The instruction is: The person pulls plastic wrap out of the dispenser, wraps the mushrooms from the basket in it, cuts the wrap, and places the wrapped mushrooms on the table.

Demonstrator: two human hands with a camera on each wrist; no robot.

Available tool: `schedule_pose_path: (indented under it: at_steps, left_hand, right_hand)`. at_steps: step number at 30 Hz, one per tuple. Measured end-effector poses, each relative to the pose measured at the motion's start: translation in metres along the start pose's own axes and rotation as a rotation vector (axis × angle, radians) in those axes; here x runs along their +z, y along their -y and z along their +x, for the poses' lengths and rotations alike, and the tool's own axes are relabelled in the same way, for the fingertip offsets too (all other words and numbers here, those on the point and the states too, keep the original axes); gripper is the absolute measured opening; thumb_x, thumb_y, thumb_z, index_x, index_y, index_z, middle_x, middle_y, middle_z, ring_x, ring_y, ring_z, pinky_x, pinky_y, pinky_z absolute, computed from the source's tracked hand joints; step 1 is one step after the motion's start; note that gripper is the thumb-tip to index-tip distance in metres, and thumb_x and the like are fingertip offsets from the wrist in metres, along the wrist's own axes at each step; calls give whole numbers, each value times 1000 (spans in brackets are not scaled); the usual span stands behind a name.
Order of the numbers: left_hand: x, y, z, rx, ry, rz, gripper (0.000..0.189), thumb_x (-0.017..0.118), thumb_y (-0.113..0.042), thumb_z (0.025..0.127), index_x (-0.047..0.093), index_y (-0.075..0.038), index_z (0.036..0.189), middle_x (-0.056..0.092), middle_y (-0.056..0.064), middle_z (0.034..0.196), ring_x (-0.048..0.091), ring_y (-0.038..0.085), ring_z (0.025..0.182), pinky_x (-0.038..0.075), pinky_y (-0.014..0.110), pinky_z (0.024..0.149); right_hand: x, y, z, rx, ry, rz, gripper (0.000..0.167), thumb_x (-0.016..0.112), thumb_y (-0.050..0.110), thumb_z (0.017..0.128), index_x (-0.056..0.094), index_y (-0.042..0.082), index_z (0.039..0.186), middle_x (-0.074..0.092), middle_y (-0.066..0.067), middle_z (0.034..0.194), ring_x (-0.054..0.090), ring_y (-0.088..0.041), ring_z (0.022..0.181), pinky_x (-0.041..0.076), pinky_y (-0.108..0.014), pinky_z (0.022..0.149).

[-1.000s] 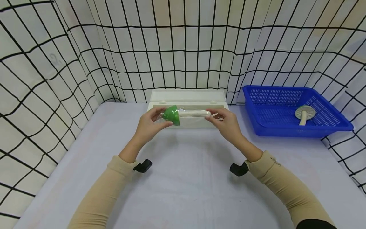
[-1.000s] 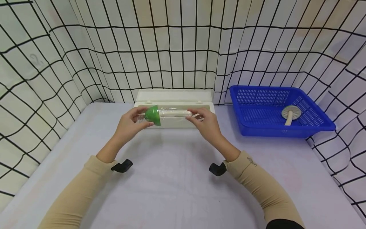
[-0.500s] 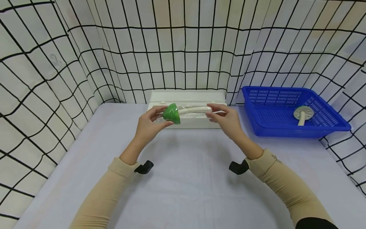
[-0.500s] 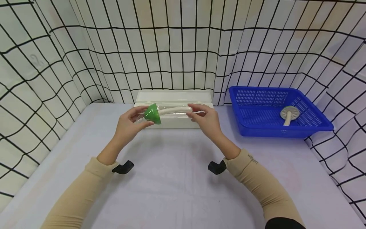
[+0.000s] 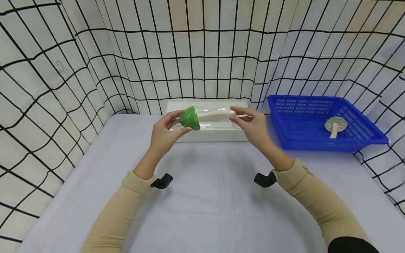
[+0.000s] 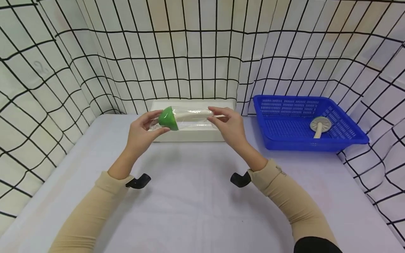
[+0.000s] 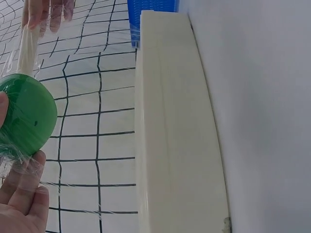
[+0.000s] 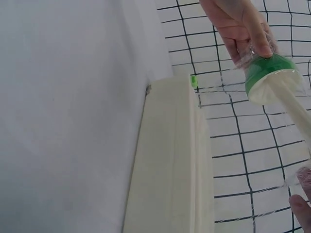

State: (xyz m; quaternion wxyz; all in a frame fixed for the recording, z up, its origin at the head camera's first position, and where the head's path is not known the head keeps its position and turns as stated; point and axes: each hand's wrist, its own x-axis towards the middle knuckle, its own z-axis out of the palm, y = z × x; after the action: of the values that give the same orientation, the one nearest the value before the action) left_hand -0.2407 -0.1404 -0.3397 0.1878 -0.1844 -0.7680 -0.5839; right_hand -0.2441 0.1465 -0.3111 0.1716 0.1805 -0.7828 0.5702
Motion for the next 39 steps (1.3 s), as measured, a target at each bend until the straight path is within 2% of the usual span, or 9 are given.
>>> schedule_pose_path:
  at_steps: [4,8,10,15,21,24,32,39]
  left_hand:
    - [1,-2,3,11,-1,-1,60,88,-2,80,63,-1,135,63,12,137,66,30,118,44,38,110]
    - [0,-7,7,40,-21,15,60,87,0,79,64,0,134,64,13,135,66,30,118,46,33,108]
    - [0,-10,10,56,-30,20,60,87,1,79,64,1,134,65,14,134,66,31,117,46,34,108]
    - [1,-14,15,79,-44,7,59,87,2,79,64,2,133,65,14,133,66,32,116,45,34,109]
    - [1,-17,18,108,-60,-8,59,86,4,79,63,2,134,64,14,134,65,31,118,46,33,108]
    - [1,-20,19,115,-66,-12,58,85,5,80,63,3,134,64,14,135,65,30,118,46,30,107]
    - [0,-28,23,103,-77,-3,58,85,2,82,63,2,135,63,13,136,63,28,123,44,34,109]
    - [0,-35,24,143,-95,-4,60,84,5,81,61,2,137,62,13,138,63,29,123,46,31,108]
  right_hand:
    - [-1,1,1,-103,-43,-76,31,77,0,91,73,-1,122,69,-16,101,72,-23,88,56,-19,78]
    - [-2,5,6,-190,-75,-156,30,77,3,91,74,0,120,70,-14,95,67,-21,87,56,-32,86]
    - [-3,7,8,-224,-89,-189,30,77,4,91,75,1,120,70,-13,94,65,-24,90,54,-40,87]
    - [-4,9,12,-279,-109,-196,29,77,3,91,75,1,120,72,-14,95,63,-27,93,47,-39,81]
    - [-5,12,17,-302,-131,-192,28,77,3,91,75,2,120,73,-14,95,64,-25,93,44,-31,82]
    - [-5,14,18,-306,-138,-198,29,77,3,91,75,3,120,73,-13,95,64,-25,94,43,-30,82]
    - [-7,19,22,-348,-151,-204,30,78,2,90,75,1,120,72,-15,95,63,-27,95,41,-30,82]
    - [-8,24,23,-365,-156,-182,30,78,2,89,75,0,119,71,-16,96,63,-27,97,43,-29,85]
